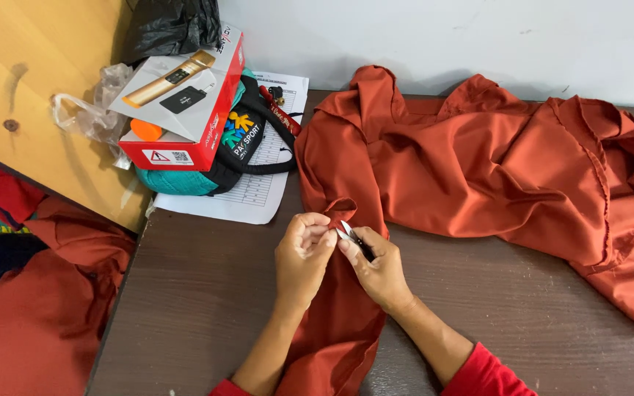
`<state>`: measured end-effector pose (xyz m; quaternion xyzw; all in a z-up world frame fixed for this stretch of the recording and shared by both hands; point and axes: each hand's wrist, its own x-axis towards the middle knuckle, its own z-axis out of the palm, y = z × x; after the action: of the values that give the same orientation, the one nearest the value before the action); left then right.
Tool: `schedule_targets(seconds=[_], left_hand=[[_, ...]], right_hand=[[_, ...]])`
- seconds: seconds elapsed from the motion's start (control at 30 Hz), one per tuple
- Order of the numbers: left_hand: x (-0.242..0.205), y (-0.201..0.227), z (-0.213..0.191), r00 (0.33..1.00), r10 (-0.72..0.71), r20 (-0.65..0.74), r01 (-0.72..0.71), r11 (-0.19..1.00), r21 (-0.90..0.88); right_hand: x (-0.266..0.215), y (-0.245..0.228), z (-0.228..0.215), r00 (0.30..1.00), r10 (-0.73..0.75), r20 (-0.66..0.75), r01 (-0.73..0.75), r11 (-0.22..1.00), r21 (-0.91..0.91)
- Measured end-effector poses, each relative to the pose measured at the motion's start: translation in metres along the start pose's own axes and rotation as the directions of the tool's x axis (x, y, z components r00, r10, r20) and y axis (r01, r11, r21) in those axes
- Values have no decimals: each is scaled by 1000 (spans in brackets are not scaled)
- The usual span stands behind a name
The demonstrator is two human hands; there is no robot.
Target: Trimming loose threads and excess fabric from a red garment using thread snips
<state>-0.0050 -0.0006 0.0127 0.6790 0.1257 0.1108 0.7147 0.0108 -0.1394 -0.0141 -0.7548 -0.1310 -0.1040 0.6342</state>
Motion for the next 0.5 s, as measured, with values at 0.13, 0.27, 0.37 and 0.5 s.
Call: schedule_targets(seconds=[0.13,0.27,0.37,0.5], left_hand=[[-1,0,1,995,102,11,-102,991,83],[2,-2,-2,979,202,-2,-199,966,168],[18,-21,-21,927,356,-120,-307,902,305],[33,-23,-37,622,742,-248,-445,596,668]], right_hand=[[0,4,0,1000,24,1,-24,999,21],[-1,17,2,986,150,-75,-144,986,81],[4,30,0,919,337,-204,-288,928,234],[13,14,-7,812,523,-259,-379,809,449]])
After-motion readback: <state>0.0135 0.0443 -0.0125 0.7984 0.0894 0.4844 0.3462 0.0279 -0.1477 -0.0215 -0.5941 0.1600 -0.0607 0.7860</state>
